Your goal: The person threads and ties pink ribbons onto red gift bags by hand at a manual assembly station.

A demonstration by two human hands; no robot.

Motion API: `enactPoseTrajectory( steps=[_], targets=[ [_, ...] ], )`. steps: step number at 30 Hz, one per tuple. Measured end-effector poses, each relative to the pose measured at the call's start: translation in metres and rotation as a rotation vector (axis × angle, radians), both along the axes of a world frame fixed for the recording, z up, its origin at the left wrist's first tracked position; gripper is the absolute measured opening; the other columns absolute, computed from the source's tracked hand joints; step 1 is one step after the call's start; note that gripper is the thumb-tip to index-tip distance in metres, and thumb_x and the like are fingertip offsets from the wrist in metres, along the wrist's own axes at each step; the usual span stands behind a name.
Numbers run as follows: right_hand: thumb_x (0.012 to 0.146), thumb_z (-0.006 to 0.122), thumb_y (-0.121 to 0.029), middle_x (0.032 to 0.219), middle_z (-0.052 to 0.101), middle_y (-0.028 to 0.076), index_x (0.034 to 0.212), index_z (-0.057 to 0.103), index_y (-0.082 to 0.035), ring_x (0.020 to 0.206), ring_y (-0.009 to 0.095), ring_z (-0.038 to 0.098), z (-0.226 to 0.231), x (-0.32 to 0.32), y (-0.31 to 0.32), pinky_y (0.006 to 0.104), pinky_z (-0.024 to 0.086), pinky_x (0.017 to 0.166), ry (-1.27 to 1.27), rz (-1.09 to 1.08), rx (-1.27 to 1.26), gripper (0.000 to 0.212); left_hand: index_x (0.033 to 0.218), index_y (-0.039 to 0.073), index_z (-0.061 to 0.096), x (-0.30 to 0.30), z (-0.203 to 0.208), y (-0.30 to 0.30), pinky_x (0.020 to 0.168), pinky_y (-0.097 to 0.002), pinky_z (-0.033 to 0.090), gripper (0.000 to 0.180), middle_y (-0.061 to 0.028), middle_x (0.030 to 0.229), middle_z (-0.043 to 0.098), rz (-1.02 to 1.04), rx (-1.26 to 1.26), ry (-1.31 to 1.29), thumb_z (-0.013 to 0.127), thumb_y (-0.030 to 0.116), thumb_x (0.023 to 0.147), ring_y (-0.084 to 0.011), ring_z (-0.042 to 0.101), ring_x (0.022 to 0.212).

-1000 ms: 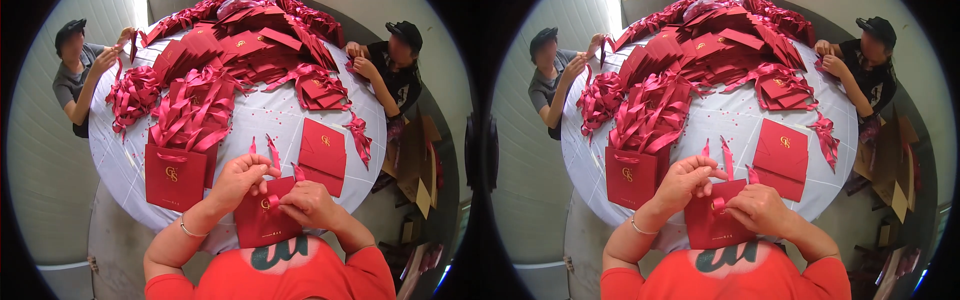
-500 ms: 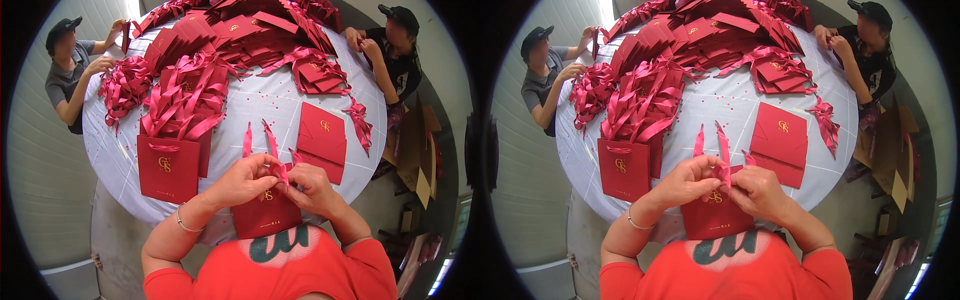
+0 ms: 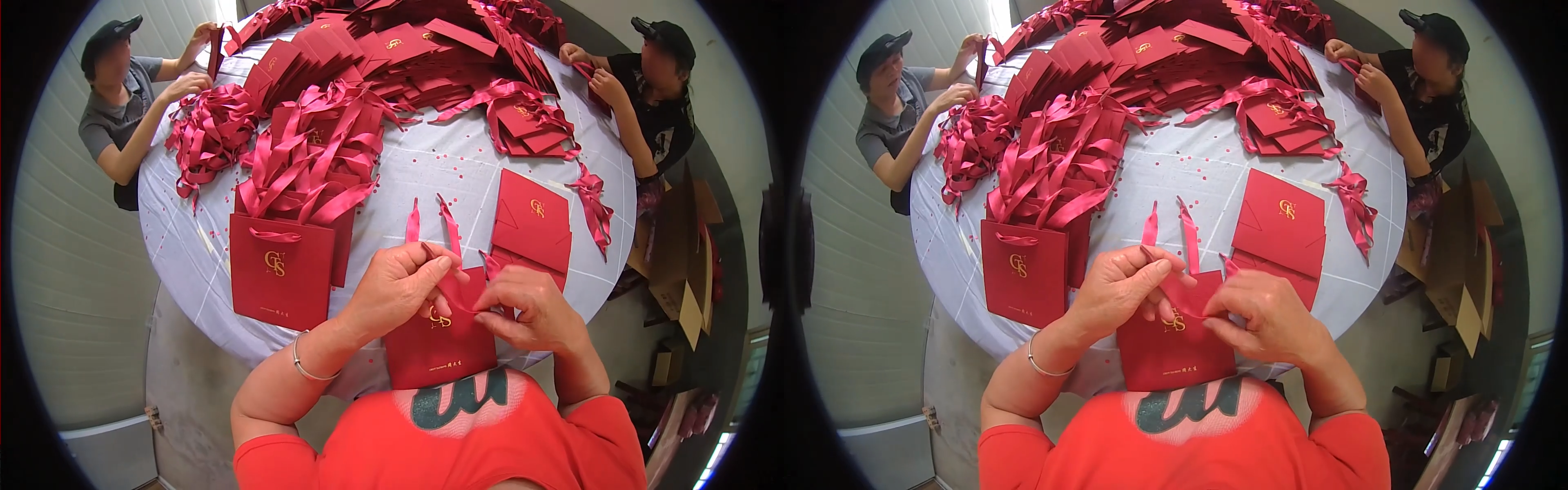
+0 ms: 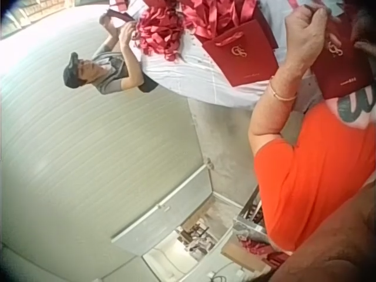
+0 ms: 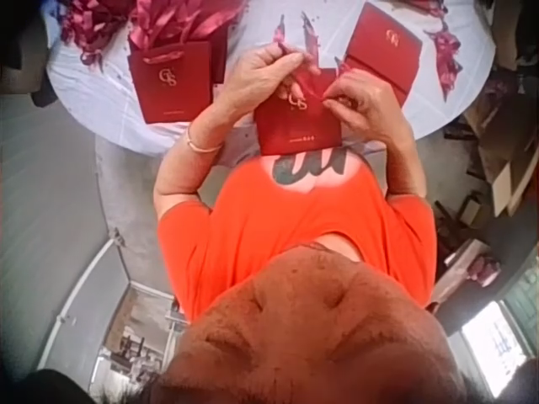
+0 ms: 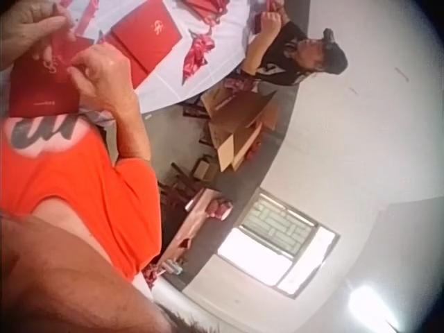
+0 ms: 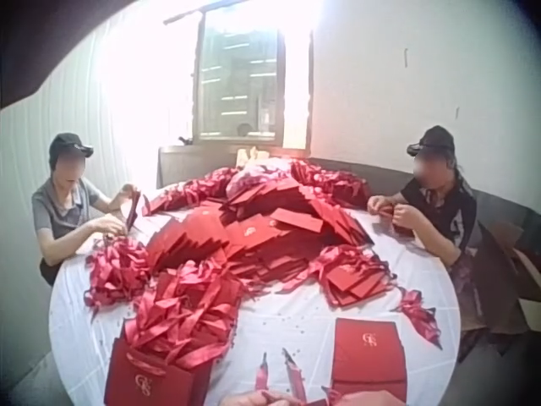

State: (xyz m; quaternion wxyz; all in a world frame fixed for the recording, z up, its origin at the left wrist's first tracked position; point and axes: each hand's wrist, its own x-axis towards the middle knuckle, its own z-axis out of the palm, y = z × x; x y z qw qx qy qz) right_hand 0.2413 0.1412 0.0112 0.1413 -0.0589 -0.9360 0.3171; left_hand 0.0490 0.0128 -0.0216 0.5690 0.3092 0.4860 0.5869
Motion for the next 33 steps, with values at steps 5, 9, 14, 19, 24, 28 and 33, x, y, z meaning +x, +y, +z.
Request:
enactPoseTrajectory(
  steps=[5, 9, 14, 19, 24, 28, 33],
  targets=[
    [0.073, 0.083, -0.010, 0.088, 0.065, 0.010, 0.099, 0.069, -0.004, 0.081, 0.025, 0.061, -0.003, -0.023, -0.017, 0.0349, 0.050, 0.070, 0.327, -0.197, -0.046, 0.031, 0.123, -0.002, 0.060, 0.002, -0.010, 0.002, 0.058, -0.0189, 0.052, 0.027, -0.0098, 0.102, 0.072, -0.037, 0.012, 0.020, 0.051, 0.014, 0.104, -0.0112, 0.070, 0.070],
    [0.076, 0.081, -0.007, 0.089, 0.063, 0.010, 0.100, 0.070, -0.002, 0.084, 0.023, 0.062, -0.011, -0.031, -0.017, 0.0313, 0.050, 0.073, 0.317, -0.222, -0.034, 0.026, 0.139, -0.005, 0.046, 0.008, -0.020, -0.001, 0.064, -0.0269, 0.055, 0.044, -0.0085, 0.088, 0.072, 0.031, 0.117, 0.615, 0.057, 0.010, 0.099, -0.0155, 0.069, 0.070],
    [0.082, 0.075, -0.003, 0.091, 0.064, 0.007, 0.093, 0.070, 0.000, 0.083, 0.015, 0.060, -0.013, -0.024, -0.017, 0.0285, 0.049, 0.072, 0.064, -0.239, -0.497, 0.013, 0.143, -0.006, 0.039, 0.014, -0.014, -0.004, 0.064, -0.0433, 0.052, 0.062, -0.0238, 0.083, 0.067, -0.022, 0.271, 0.918, 0.064, 0.009, 0.089, -0.0368, 0.068, 0.072],
    [0.089, 0.068, 0.002, 0.092, 0.067, 0.004, 0.095, 0.065, 0.000, 0.080, 0.010, 0.062, -0.021, -0.009, -0.007, 0.0222, 0.050, 0.072, 0.135, -0.294, -0.834, 0.007, 0.144, -0.004, 0.039, 0.006, 0.003, -0.005, 0.071, -0.0410, 0.054, 0.068, -0.0218, 0.099, 0.069, -0.073, 0.327, 0.850, 0.070, 0.009, 0.085, -0.0352, 0.068, 0.080],
    [0.086, 0.074, 0.001, 0.090, 0.069, 0.005, 0.098, 0.065, 0.001, 0.082, 0.010, 0.067, -0.007, 0.012, 0.007, 0.0234, 0.055, 0.070, 0.083, -0.376, -0.954, 0.016, 0.122, 0.003, 0.063, -0.009, -0.007, 0.003, 0.066, -0.0338, 0.053, 0.040, -0.0118, 0.098, 0.072, 0.085, 0.329, 1.092, 0.070, 0.001, 0.082, -0.0220, 0.065, 0.070],
    [0.083, 0.073, 0.004, 0.090, 0.068, 0.005, 0.096, 0.070, 0.002, 0.078, 0.010, 0.064, -0.015, 0.014, -0.002, 0.0227, 0.051, 0.068, -0.023, -0.353, -0.572, 0.013, 0.109, 0.004, 0.066, -0.001, -0.018, 0.009, 0.072, -0.0388, 0.052, 0.031, -0.0100, 0.086, 0.070, 0.006, 0.396, 1.407, 0.071, 0.004, 0.079, -0.0273, 0.065, 0.077],
    [0.082, 0.072, 0.003, 0.088, 0.067, 0.010, 0.098, 0.071, 0.001, 0.075, 0.018, 0.065, -0.028, 0.009, -0.011, 0.0283, 0.051, 0.066, 0.046, -0.268, -0.268, 0.016, 0.097, 0.006, 0.068, 0.002, -0.023, 0.011, 0.075, -0.0391, 0.050, 0.021, -0.0090, 0.082, 0.069, 0.059, 0.427, 1.434, 0.072, 0.005, 0.076, -0.0280, 0.065, 0.079]
  ],
)
